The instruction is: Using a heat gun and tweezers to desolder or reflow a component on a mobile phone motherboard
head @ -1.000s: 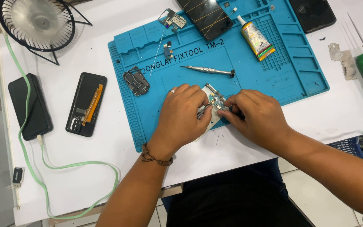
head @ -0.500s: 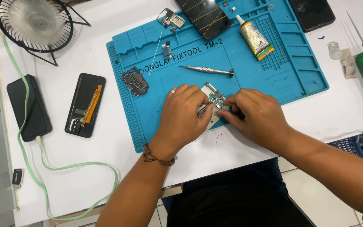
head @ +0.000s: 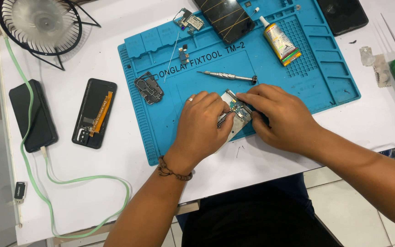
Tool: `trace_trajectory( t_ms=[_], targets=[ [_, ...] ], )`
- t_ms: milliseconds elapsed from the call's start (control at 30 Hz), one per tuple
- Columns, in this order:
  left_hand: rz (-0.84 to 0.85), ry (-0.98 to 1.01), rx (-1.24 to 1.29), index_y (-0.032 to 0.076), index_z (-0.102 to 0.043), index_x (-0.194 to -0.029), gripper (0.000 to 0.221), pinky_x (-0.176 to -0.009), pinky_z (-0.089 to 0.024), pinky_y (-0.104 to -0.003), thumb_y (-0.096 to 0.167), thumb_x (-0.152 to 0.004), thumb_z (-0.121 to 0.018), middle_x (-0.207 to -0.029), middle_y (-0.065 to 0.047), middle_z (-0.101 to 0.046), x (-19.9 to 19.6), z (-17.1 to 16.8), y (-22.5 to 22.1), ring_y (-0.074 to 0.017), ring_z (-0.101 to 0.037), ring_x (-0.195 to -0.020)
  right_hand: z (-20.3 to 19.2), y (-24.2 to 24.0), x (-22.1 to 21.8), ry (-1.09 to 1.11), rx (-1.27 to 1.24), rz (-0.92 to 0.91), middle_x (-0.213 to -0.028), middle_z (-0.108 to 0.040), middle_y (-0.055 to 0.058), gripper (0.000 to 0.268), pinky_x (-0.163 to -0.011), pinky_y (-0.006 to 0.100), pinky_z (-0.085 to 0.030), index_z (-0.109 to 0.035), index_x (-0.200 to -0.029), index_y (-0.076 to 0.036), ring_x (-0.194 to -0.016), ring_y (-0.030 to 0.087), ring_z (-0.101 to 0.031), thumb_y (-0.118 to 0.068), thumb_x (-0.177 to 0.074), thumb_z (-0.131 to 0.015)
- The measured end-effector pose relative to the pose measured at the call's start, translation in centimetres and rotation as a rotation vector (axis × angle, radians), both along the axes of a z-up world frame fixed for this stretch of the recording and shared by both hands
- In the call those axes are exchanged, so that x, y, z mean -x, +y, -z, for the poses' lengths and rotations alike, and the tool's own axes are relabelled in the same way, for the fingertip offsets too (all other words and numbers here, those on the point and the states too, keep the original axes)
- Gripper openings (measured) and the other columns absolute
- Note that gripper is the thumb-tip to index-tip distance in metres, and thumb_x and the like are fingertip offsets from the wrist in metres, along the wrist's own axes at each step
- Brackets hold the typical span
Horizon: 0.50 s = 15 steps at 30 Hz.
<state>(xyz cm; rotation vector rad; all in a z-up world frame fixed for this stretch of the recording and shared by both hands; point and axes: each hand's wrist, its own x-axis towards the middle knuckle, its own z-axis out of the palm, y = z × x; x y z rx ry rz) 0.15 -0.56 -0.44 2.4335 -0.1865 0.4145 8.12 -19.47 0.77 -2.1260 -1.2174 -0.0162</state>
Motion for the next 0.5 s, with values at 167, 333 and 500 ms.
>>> trace_trajectory(
  t_ms=[167, 333, 500],
  targets=[
    [0.006, -0.023, 0.025, 0.002, -0.070, -0.083, 0.008, -0.075, -0.051, -0.040, 0.008, -0.087, -0.072, -0.070, -0.007, -0.060, -0.1, 0.9, -0.2, -0.0238, -0.062, -0.073, 0.7, 0.1, 0.0, 0.018, -0.022, -0.008, -0.101, -0.070, 0.018, 0.043, -0.058, 0.041, -0.057, -0.070, -0.121, 0.005, -0.079, 0.034, -0.068, 0.012, -0.079, -0.065],
    [0.029, 0.027, 0.000, 0.001, -0.072, -0.088, 0.010, -0.080, -0.051, -0.043, 0.011, -0.089, -0.072, -0.073, -0.008, -0.061, 0.0, 0.2, 0.1, -0.0253, -0.063, -0.077, 1.0, -0.1, 0.0, 0.082, -0.056, 0.001, -0.100, -0.069, 0.016, 0.043, -0.054, 0.038, -0.054, -0.070, -0.122, 0.006, -0.076, 0.028, -0.068, 0.002, -0.079, -0.074],
    [0.050, 0.097, -0.028, -0.007, -0.072, -0.103, 0.028, -0.085, -0.051, -0.049, 0.016, -0.087, -0.076, -0.085, -0.018, -0.067, 1.8, -5.3, 1.0, -0.0338, -0.066, -0.086, 0.7, -0.3, 0.1, 0.073, -0.054, 0.013, -0.103, -0.070, 0.015, 0.040, -0.055, 0.036, -0.055, -0.069, -0.123, 0.004, -0.078, 0.027, -0.069, -0.002, -0.084, -0.072]
  ],
)
